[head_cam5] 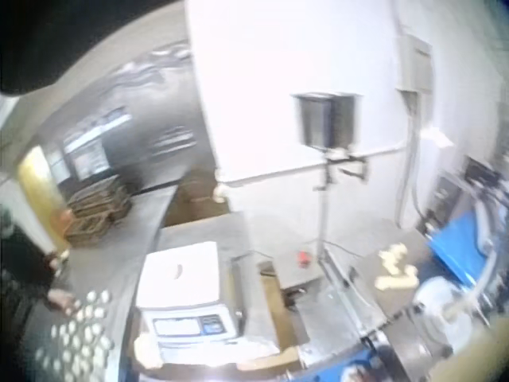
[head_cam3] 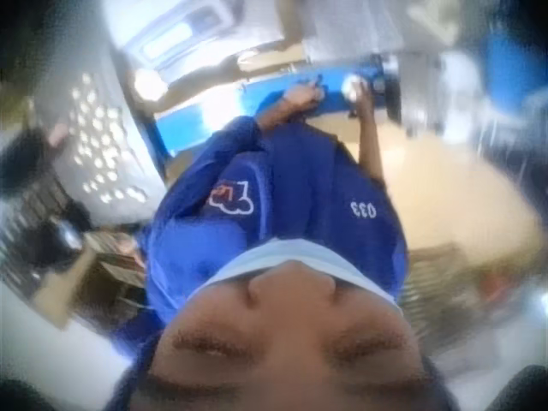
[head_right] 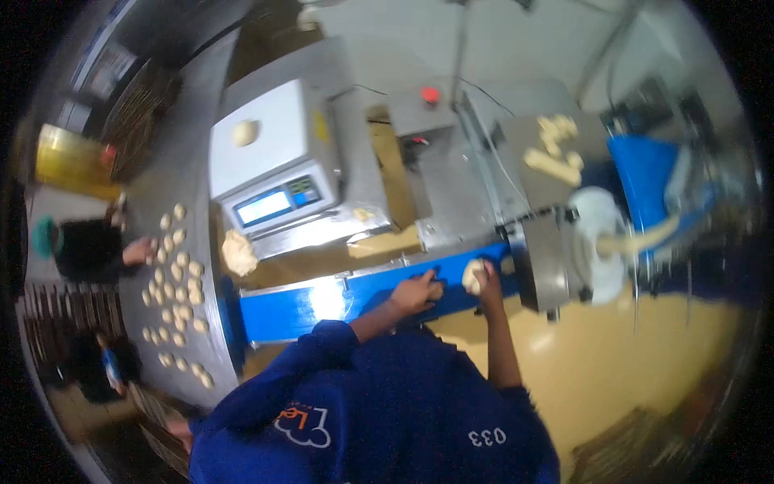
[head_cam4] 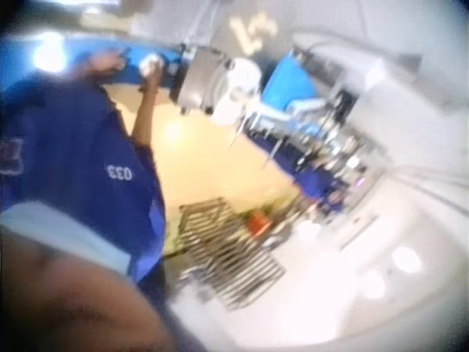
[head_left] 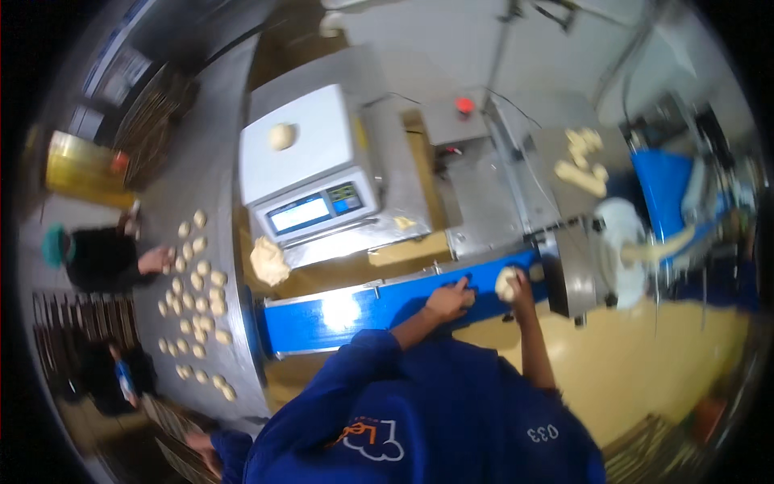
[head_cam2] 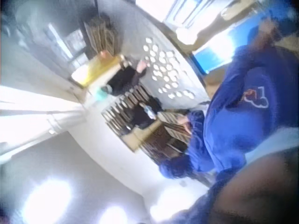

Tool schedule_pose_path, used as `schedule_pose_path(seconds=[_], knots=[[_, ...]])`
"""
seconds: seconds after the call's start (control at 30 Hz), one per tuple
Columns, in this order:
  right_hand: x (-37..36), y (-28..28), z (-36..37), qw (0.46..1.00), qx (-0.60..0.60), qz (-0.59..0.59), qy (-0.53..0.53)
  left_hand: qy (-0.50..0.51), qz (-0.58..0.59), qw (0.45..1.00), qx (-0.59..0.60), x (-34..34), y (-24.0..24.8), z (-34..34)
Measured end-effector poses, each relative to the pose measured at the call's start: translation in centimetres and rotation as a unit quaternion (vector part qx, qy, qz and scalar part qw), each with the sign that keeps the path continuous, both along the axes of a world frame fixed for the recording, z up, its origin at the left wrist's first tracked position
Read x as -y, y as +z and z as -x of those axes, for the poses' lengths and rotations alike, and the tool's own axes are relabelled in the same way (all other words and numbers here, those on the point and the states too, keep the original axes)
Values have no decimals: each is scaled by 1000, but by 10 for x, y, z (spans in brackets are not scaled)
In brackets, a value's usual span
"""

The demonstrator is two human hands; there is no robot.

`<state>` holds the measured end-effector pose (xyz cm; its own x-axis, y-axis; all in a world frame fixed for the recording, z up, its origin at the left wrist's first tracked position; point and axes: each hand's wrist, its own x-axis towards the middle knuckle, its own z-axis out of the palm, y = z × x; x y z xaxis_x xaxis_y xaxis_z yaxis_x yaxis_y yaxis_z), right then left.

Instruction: The person portions dough by hand, weighing individual pieces on a digital scale and placing them onto a conveyor belt. The person also arranges the dough pieces on a metal table and places them into baking trays.

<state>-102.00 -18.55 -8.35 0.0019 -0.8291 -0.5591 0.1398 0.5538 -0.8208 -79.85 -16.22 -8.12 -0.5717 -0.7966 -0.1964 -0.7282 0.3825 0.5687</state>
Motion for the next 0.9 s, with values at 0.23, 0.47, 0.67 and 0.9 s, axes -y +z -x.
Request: schedule_pose_path(seconds=[0.23, 0.47, 0.67, 0.9], knots=[[67, 169, -113, 914, 308, 92, 247, 193, -220, 924, -246, 5, -18, -48], [194, 290, -300, 893, 195, 201, 352, 392, -277, 712, -513, -54, 90, -167], [273, 241, -413, 731, -434, 442, 285, 568, -45, 563, -599, -138, 145, -291], [249, 242, -459, 662, -455, 503, 319, 728, 161, 369, -555, -245, 135, -471]])
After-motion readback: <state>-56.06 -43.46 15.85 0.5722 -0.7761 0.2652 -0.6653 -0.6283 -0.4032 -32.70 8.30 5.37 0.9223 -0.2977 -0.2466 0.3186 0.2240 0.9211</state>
